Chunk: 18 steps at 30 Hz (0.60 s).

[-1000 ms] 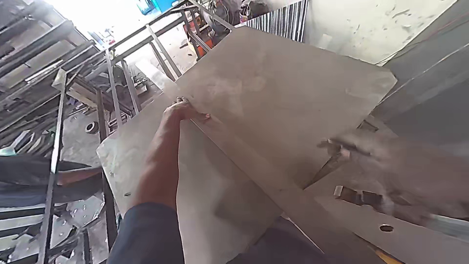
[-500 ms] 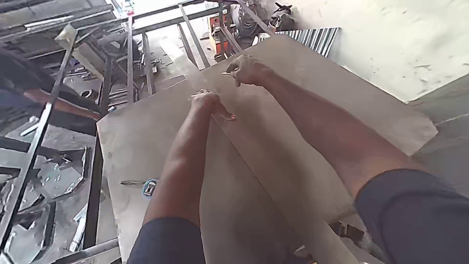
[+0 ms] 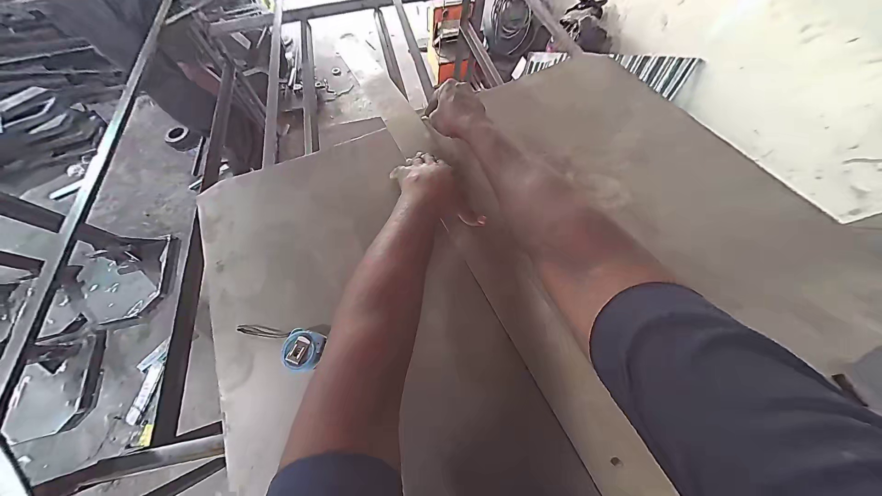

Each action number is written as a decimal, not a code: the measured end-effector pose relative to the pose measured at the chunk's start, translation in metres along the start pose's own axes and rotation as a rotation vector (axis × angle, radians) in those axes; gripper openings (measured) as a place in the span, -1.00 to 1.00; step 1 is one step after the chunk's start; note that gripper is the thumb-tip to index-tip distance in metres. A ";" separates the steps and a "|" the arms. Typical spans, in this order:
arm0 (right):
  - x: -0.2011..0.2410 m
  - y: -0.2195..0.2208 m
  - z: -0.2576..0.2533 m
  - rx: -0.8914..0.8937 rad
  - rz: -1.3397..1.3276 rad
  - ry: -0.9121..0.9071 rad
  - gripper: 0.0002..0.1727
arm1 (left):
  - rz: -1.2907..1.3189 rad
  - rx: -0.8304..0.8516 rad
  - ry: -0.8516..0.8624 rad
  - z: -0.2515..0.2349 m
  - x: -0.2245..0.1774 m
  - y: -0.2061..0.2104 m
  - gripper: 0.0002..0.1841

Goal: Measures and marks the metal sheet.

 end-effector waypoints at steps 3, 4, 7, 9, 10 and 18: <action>0.006 -0.001 -0.006 0.001 0.039 -0.001 -0.65 | -0.014 0.003 0.003 0.004 0.001 -0.002 0.64; 0.006 -0.001 -0.007 -0.002 0.052 -0.001 -0.65 | -0.019 0.010 0.009 0.005 0.000 -0.002 0.65; 0.009 -0.001 -0.013 -0.003 0.106 -0.015 -0.66 | -0.010 0.015 0.025 0.006 0.000 -0.002 0.61; 0.010 -0.001 -0.023 0.028 0.178 -0.031 -0.64 | -0.022 0.015 0.033 0.010 -0.001 -0.003 0.52; 0.008 -0.001 -0.031 0.028 0.208 -0.049 -0.62 | -0.034 0.013 0.030 0.010 -0.002 -0.003 0.46; -0.003 -0.007 -0.043 0.115 0.303 -0.080 -0.67 | -0.105 0.010 -0.012 0.001 -0.005 -0.002 0.39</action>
Point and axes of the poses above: each hand's wrist, its own z-axis away from the middle knuckle, its own y-axis out of the palm, x = y × z, the point moved 4 cm from there along -z, towards the middle knuckle, and after that the axes turned 8 degrees about x, right-handed, at the moved point
